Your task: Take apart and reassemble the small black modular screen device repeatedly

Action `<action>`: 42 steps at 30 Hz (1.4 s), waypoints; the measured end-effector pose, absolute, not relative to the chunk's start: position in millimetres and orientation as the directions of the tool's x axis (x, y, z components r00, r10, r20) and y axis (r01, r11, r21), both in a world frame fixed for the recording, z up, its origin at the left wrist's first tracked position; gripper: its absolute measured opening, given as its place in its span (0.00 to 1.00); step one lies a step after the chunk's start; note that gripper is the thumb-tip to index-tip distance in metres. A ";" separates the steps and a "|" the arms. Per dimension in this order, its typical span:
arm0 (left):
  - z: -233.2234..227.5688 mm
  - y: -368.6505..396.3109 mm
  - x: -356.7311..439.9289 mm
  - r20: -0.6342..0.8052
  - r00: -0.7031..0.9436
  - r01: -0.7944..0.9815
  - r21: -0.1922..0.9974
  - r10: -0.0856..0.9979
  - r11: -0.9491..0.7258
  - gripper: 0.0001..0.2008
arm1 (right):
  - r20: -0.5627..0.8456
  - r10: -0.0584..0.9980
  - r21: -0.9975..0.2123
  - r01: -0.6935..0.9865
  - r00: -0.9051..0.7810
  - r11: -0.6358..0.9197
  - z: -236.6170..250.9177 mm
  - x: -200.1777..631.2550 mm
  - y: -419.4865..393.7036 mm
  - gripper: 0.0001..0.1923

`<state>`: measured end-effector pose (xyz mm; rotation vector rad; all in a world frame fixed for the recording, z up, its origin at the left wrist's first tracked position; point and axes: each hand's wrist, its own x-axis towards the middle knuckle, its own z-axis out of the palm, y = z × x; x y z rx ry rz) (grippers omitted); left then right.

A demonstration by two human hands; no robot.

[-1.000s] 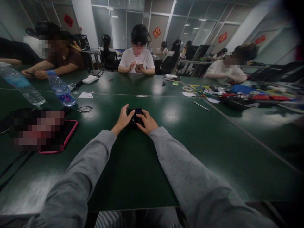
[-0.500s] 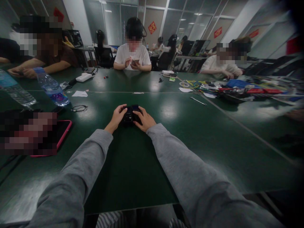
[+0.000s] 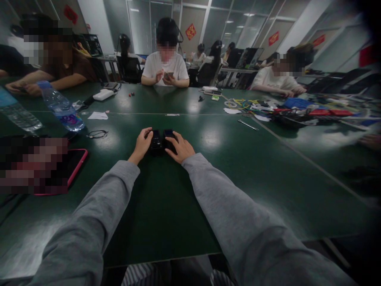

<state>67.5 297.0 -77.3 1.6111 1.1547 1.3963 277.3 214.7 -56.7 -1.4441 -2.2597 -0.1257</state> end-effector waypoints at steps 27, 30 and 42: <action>-76.3 294.4 69.0 0.270 0.142 0.095 0.954 0.952 -0.285 0.16 | 0.362 0.863 -0.174 0.884 -0.353 0.434 -56.3 277.4 216.9 0.32; -76.1 293.3 69.0 0.290 0.134 0.119 0.944 0.948 -0.306 0.16 | 0.353 0.867 -0.180 0.884 -0.351 0.431 -55.6 277.2 216.6 0.33; -81.2 299.0 67.5 0.365 0.000 0.217 0.909 0.931 -0.356 0.14 | 0.351 0.871 -0.185 0.887 -0.343 0.424 -56.5 276.1 216.6 0.33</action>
